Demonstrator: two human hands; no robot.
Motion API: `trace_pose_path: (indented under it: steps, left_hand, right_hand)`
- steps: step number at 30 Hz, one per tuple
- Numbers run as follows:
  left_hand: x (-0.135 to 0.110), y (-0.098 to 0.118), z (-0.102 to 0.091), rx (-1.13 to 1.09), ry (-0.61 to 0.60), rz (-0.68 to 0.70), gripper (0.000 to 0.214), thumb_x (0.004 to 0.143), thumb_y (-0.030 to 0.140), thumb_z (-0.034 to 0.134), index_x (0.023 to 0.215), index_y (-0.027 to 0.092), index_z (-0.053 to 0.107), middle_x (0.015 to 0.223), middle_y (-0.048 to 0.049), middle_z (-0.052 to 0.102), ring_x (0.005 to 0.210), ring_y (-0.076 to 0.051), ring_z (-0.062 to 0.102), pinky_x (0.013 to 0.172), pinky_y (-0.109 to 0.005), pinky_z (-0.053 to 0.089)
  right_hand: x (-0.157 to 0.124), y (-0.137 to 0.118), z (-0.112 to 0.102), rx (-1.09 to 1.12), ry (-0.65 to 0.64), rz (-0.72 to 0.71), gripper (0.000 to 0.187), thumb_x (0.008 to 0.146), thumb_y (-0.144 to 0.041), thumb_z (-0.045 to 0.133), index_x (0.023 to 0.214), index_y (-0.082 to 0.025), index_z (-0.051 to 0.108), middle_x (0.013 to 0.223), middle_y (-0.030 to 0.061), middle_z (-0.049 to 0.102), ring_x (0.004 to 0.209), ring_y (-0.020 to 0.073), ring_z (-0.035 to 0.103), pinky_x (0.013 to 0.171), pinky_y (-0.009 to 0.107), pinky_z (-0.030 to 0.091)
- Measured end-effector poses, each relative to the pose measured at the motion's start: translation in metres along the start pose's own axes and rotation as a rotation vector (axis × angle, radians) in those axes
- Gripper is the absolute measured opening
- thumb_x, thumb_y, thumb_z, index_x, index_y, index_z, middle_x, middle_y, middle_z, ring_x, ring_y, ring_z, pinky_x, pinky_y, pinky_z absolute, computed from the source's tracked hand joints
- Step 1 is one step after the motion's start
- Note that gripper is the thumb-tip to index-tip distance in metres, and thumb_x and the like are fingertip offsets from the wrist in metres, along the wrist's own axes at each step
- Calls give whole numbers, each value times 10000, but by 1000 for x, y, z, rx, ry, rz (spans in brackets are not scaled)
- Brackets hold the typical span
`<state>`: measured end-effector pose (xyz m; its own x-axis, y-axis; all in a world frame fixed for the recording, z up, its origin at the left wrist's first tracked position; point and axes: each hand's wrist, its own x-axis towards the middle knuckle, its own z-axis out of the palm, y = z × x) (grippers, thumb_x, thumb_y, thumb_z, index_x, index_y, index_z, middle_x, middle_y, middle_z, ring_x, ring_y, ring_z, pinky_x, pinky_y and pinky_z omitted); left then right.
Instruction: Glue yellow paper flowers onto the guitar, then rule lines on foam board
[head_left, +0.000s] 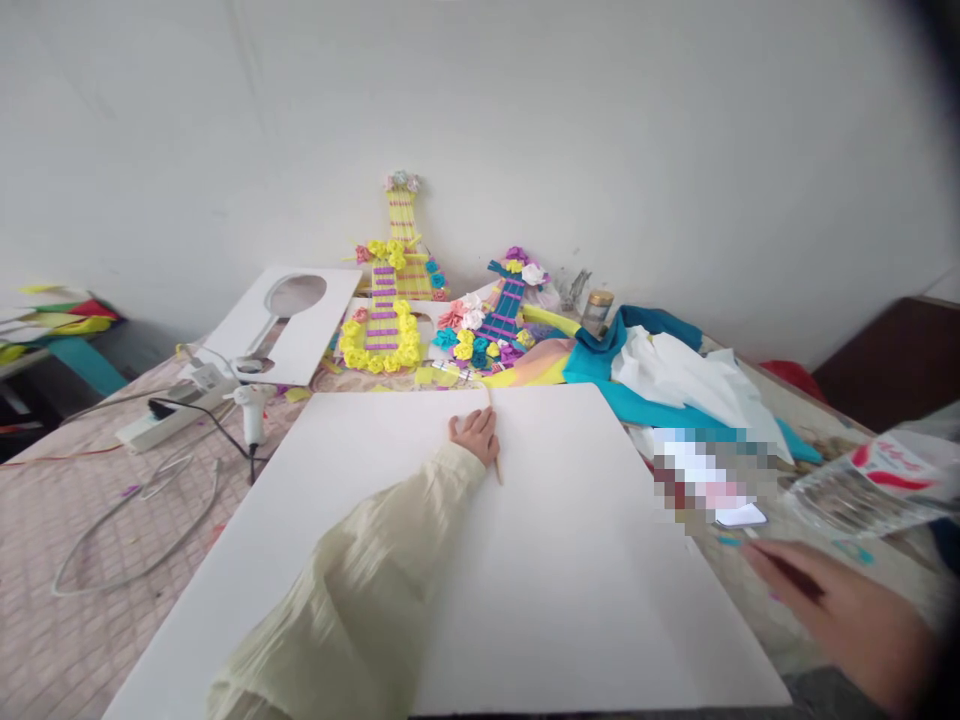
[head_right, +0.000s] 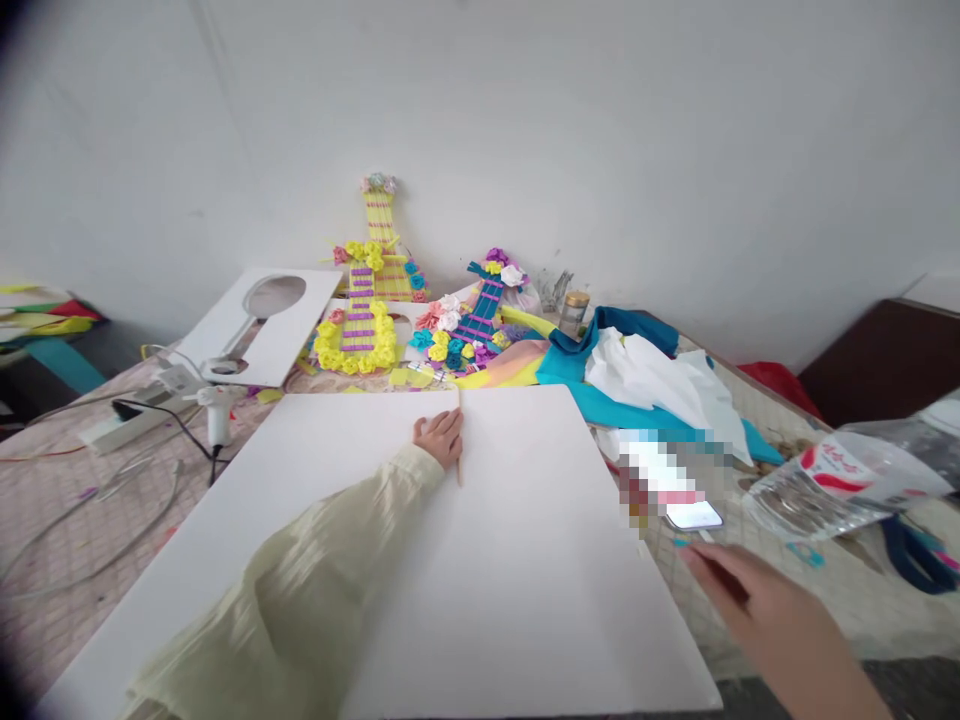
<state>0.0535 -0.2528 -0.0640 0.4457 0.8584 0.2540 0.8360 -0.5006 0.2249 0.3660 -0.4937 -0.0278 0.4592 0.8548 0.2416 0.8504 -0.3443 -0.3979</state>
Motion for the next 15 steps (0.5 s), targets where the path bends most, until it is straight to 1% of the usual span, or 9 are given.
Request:
trace_pose_path:
  steps: [1, 3, 5, 6, 7, 9, 10, 12, 15]
  left_hand:
    - [0, 0, 1, -4, 5, 1, 472, 819, 272, 299, 1275, 221, 408, 1367, -9, 364, 1236, -205, 340, 1005, -503, 185]
    - [0, -1, 2, -14, 14, 6, 475, 819, 274, 295, 1277, 213, 407, 1366, -8, 364, 1237, -212, 339, 1003, -518, 188]
    - [-1, -1, 4, -21, 20, 13, 476, 819, 279, 297, 1277, 211, 408, 1366, -7, 364, 1234, -219, 343, 1000, -528, 196]
    - [-1, -1, 4, -27, 26, 17, 475, 819, 282, 301, 1276, 212, 411, 1365, -8, 367, 1232, -223, 347, 999, -529, 201]
    - [-1, -1, 5, -34, 35, 19, 473, 819, 283, 306, 1273, 214, 415, 1363, -10, 370, 1230, -227, 350, 999, -530, 204]
    - [-1, -2, 6, -52, 55, 19, 467, 817, 283, 318, 1267, 219, 424, 1358, -15, 380, 1227, -234, 355, 1000, -534, 206]
    - [-1, -2, 7, -62, 62, 18, 465, 815, 284, 324, 1264, 221, 427, 1356, -16, 383, 1225, -238, 357, 999, -541, 206]
    - [-1, -2, 8, -77, 65, 20, 465, 812, 288, 329, 1261, 220, 429, 1356, -15, 385, 1222, -243, 359, 993, -557, 210]
    - [-1, -2, 8, -101, 64, 33, 467, 816, 295, 326, 1264, 207, 424, 1355, -16, 385, 1219, -246, 358, 986, -581, 215]
  right_hand:
    - [12, -15, -6, 28, -15, -69, 371, 664, -587, 438, 728, -284, 643, 834, 53, 642, 702, 254, 582, 583, 327, 425]
    - [38, -57, -14, 93, -59, -197, 372, 695, -574, 449, 736, -253, 632, 817, 45, 632, 695, 224, 563, 605, 300, 406]
    - [65, -107, -13, 99, -174, -348, 342, 780, -506, 434, 722, -222, 616, 787, 30, 619, 671, 182, 536, 623, 265, 386]
    - [79, -132, -8, 110, -216, -423, 335, 811, -468, 420, 712, -207, 606, 763, 22, 612, 658, 165, 524, 628, 251, 378]
    - [94, -157, -1, 97, -224, -505, 344, 824, -451, 419, 666, -193, 582, 700, 14, 594, 623, 152, 507, 596, 242, 364]
    - [125, -203, 21, -11, -228, -635, 381, 840, -415, 432, 560, -170, 512, 571, 5, 536, 557, 137, 472, 539, 240, 325]
    - [140, -224, 34, -56, -227, -659, 362, 850, -369, 435, 562, -162, 505, 572, 3, 534, 563, 133, 476, 534, 238, 320]
    - [169, -259, 62, -86, -245, -691, 286, 861, -284, 446, 627, -146, 535, 642, 11, 563, 625, 132, 505, 572, 230, 345]
    - [203, -298, 103, -149, -340, -711, 161, 841, -236, 525, 733, -127, 574, 741, 19, 582, 716, 130, 535, 655, 240, 407]
